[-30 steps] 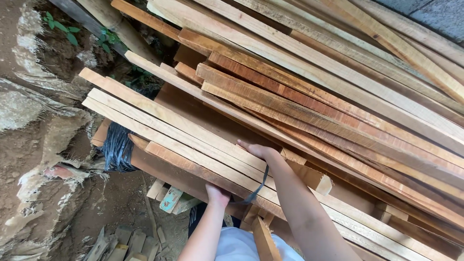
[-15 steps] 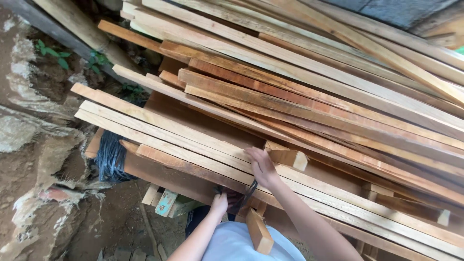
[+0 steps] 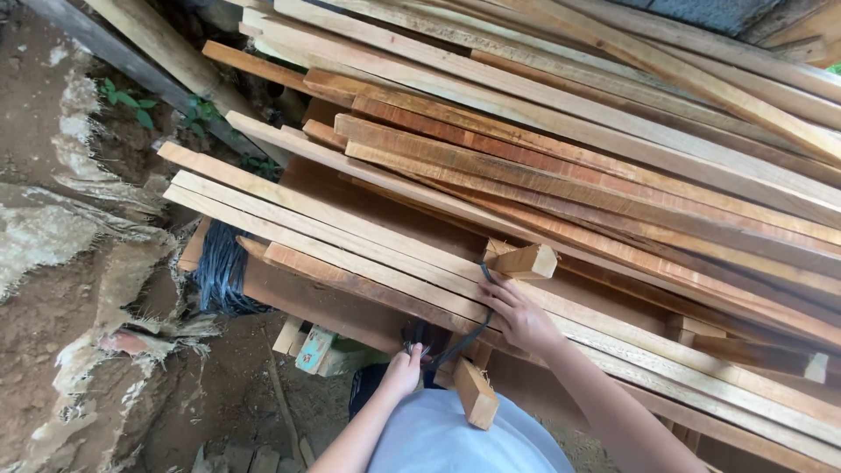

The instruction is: Tying bundles of thin wood strips together using plastic ties.

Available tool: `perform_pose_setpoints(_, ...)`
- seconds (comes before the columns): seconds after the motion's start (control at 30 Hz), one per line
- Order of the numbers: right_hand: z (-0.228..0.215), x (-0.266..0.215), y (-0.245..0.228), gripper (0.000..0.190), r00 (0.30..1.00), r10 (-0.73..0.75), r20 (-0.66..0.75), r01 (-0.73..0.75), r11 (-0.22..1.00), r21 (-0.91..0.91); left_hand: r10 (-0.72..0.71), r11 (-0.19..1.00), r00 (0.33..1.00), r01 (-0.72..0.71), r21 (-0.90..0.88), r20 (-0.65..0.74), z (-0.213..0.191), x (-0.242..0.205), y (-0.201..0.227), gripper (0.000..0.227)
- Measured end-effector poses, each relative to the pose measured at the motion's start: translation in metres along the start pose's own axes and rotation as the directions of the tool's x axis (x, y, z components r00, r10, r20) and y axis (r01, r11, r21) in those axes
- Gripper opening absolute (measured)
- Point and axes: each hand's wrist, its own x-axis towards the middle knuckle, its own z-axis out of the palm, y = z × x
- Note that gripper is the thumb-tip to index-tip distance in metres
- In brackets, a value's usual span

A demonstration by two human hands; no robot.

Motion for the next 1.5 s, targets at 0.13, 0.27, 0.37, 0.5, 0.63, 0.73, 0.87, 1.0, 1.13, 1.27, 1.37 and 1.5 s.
perform_pose_setpoints(0.13,0.032,0.008,0.004,0.022,0.994,0.057,-0.097,-0.061,0.997,-0.043,0.009,0.997,1.000,-0.009,0.075,-0.003,0.001,-0.016,-0.014,0.071)
perform_pose_setpoints(0.27,0.046,0.044,-0.003,0.023,0.955,0.118,-0.271,-0.077,0.984,0.158,-0.009,0.987,1.000,0.006,-0.160,-0.020,-0.003,-0.008,-0.018,0.059)
perform_pose_setpoints(0.37,0.055,0.078,0.002,0.008,0.906,0.301,-0.297,-0.180,0.910,0.375,-0.074,0.968,0.992,0.047,-0.246,-0.099,-0.017,-0.007,-0.017,0.058)
perform_pose_setpoints(0.5,0.024,0.106,-0.015,0.015,0.865,0.370,-0.339,-0.154,0.839,0.522,0.188,0.969,0.926,-0.229,-0.091,-0.326,-0.046,-0.032,0.030,0.051)
perform_pose_setpoints(0.63,-0.023,0.120,-0.044,0.023,0.861,0.412,-0.300,-0.168,0.785,0.596,0.406,0.907,0.851,-0.421,0.028,-0.333,-0.058,-0.058,0.087,0.050)
perform_pose_setpoints(0.73,-0.030,0.126,-0.041,0.032,0.866,0.437,-0.243,-0.175,0.720,0.671,0.501,0.823,0.797,-0.559,-0.100,-0.337,-0.053,-0.062,0.104,0.045)
perform_pose_setpoints(0.87,0.043,0.111,0.013,0.029,0.888,0.418,-0.193,-0.253,0.793,0.553,0.518,0.755,0.790,-0.603,-0.258,-0.329,-0.059,-0.080,0.129,0.043)
perform_pose_setpoints(1.0,0.056,0.092,0.008,0.026,0.852,0.523,-0.026,-0.430,0.727,0.534,0.499,0.748,0.810,-0.582,-0.319,-0.308,-0.081,-0.099,0.183,0.042)
perform_pose_setpoints(1.13,0.038,0.113,0.003,0.035,0.826,0.562,-0.043,-0.403,0.643,0.652,0.482,0.751,0.807,-0.581,-0.314,-0.341,-0.085,-0.066,0.216,0.040)
perform_pose_setpoints(1.27,-0.027,0.133,-0.056,0.021,0.889,0.458,-0.010,-0.351,0.695,0.628,0.250,0.935,0.919,-0.311,-0.170,-0.305,-0.073,-0.021,0.245,0.018)
perform_pose_setpoints(1.37,-0.056,0.142,-0.080,0.014,0.947,0.319,0.045,-0.280,0.745,0.606,0.223,0.949,0.939,-0.271,-0.161,-0.263,-0.066,0.006,0.250,0.018)
perform_pose_setpoints(1.5,-0.022,0.137,-0.041,0.067,0.950,0.126,-0.285,0.110,0.719,0.687,0.207,0.925,0.919,-0.295,-0.239,-0.334,-0.073,0.029,0.240,0.024)
